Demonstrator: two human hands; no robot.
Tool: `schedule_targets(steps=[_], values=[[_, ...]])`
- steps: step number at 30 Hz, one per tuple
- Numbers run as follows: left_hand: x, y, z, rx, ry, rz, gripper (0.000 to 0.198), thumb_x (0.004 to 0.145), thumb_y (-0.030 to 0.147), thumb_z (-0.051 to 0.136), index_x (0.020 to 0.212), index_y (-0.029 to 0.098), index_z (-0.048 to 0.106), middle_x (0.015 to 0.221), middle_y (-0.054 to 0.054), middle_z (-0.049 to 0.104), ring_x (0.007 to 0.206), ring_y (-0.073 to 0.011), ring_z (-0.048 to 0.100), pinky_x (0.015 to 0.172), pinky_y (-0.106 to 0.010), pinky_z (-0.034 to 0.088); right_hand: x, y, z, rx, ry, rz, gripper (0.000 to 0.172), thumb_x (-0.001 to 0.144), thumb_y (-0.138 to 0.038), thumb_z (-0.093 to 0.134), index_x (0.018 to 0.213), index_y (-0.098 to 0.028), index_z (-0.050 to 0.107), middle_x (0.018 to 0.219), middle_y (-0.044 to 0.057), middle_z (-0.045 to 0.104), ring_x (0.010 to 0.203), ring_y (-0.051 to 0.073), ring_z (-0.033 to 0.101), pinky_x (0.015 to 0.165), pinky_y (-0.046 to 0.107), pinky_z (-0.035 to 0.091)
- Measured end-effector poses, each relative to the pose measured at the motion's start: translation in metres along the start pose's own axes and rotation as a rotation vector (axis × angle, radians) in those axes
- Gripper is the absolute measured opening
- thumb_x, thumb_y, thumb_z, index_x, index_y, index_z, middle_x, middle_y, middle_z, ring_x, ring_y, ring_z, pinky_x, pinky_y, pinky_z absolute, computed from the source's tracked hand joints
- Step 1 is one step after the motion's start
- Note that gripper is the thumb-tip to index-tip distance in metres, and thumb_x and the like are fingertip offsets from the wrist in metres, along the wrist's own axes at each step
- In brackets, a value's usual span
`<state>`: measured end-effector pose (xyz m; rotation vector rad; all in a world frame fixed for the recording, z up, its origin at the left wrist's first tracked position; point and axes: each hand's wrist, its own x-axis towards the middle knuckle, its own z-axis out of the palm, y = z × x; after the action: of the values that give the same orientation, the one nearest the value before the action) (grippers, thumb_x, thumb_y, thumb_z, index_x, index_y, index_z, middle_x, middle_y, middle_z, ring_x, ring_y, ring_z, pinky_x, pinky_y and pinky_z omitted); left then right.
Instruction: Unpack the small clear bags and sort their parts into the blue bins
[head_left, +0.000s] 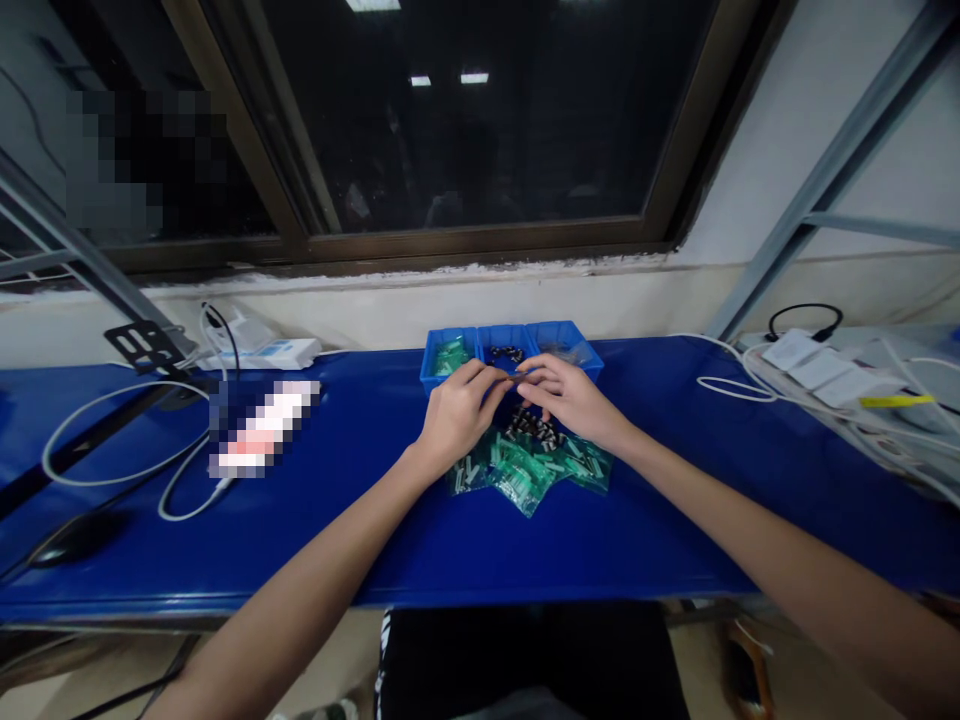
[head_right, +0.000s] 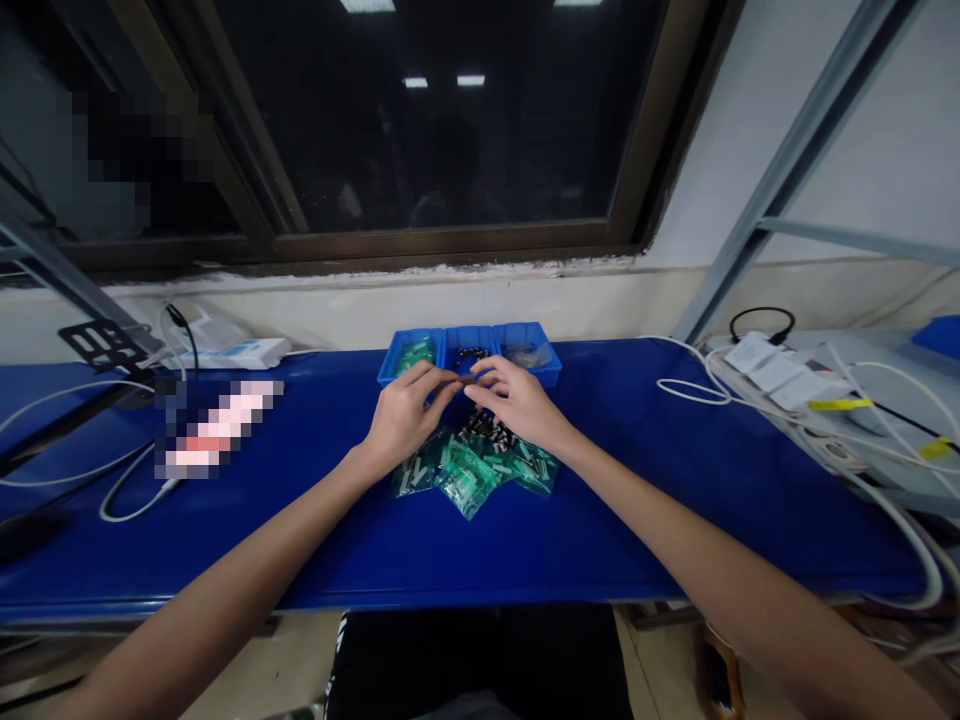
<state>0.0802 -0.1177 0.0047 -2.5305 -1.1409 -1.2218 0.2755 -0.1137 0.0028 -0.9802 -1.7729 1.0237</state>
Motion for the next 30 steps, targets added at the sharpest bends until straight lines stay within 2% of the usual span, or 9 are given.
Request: schedule_targets(steps=[4,6,9,11,15,19,25,30], values=[[0.000,0.000,0.002,-0.031,-0.011,-0.014,0.019,0.099,0.030,0.048,0.098,0.018,0.062,0.085,-0.003,0.064,0.077,-0.0144,0.062,0.068,-0.028,0.050,0.000,0.001,-0.001,-0.076,-0.017,-0.034,0.014,0.089,-0.035,0.059,0.093,-0.022,0.060,0.089,0.005,0.063,0.083,0.020,0.065,0.049,0.026,0.050],[-0.001,0.000,0.002,-0.060,-0.016,-0.024,0.017,0.098,0.030,0.051,0.106,0.018,0.059,0.086,-0.003,0.064,0.075,-0.0137,0.062,0.067,-0.028,0.051,0.001,0.002,-0.002,-0.075,0.009,-0.042,0.014,0.088,-0.035,0.059,0.086,-0.021,0.060,0.083,0.004,0.061,0.081,0.020,0.064,0.049,0.026,0.050],[-0.002,0.002,0.001,-0.070,-0.020,-0.052,0.036,0.091,0.034,0.061,0.121,0.018,0.050,0.098,-0.004,0.062,0.071,-0.0125,0.060,0.063,-0.027,0.052,0.002,0.002,-0.002,-0.026,0.062,-0.028,0.018,0.087,-0.036,0.061,0.080,-0.021,0.058,0.077,0.003,0.058,0.075,0.019,0.062,0.048,0.026,0.048],[-0.001,0.003,-0.001,-0.051,-0.040,-0.051,0.045,0.085,0.038,0.068,0.121,0.020,0.049,0.108,-0.006,0.058,0.071,-0.0124,0.059,0.060,-0.027,0.053,0.003,0.001,-0.002,0.028,0.076,0.002,0.021,0.086,-0.039,0.062,0.077,-0.020,0.057,0.074,0.002,0.058,0.069,0.017,0.060,0.049,0.027,0.047],[-0.001,0.004,-0.002,0.001,-0.076,-0.035,0.032,0.087,0.030,0.066,0.115,0.021,0.054,0.112,-0.007,0.055,0.075,-0.0129,0.059,0.063,-0.028,0.054,0.000,-0.005,-0.001,0.113,0.050,0.050,0.023,0.084,-0.041,0.065,0.076,-0.020,0.059,0.072,0.003,0.060,0.067,0.016,0.058,0.050,0.026,0.046],[-0.001,0.003,0.000,0.006,-0.035,-0.026,0.016,0.094,0.026,0.054,0.107,0.020,0.059,0.107,-0.006,0.056,0.075,-0.0124,0.060,0.063,-0.027,0.053,-0.003,-0.011,0.000,0.144,0.004,0.041,0.023,0.086,-0.042,0.064,0.078,-0.019,0.065,0.079,0.006,0.064,0.078,0.019,0.063,0.051,0.026,0.047],[-0.002,0.002,0.002,-0.005,-0.009,-0.004,0.018,0.099,0.029,0.047,0.096,0.018,0.062,0.091,-0.004,0.058,0.074,-0.0131,0.059,0.064,-0.027,0.051,-0.002,-0.011,-0.002,0.145,0.028,-0.001,0.020,0.087,-0.039,0.063,0.087,-0.021,0.072,0.099,0.010,0.069,0.091,0.024,0.066,0.050,0.027,0.047],[0.000,0.003,-0.002,-0.043,-0.065,-0.006,0.021,0.100,0.031,0.044,0.096,0.018,0.060,0.090,-0.004,0.059,0.074,-0.0136,0.059,0.065,-0.028,0.050,-0.003,-0.014,-0.003,0.041,0.028,-0.022,0.016,0.085,-0.032,0.062,0.088,-0.021,0.073,0.090,0.008,0.071,0.081,0.021,0.066,0.055,0.030,0.049]])
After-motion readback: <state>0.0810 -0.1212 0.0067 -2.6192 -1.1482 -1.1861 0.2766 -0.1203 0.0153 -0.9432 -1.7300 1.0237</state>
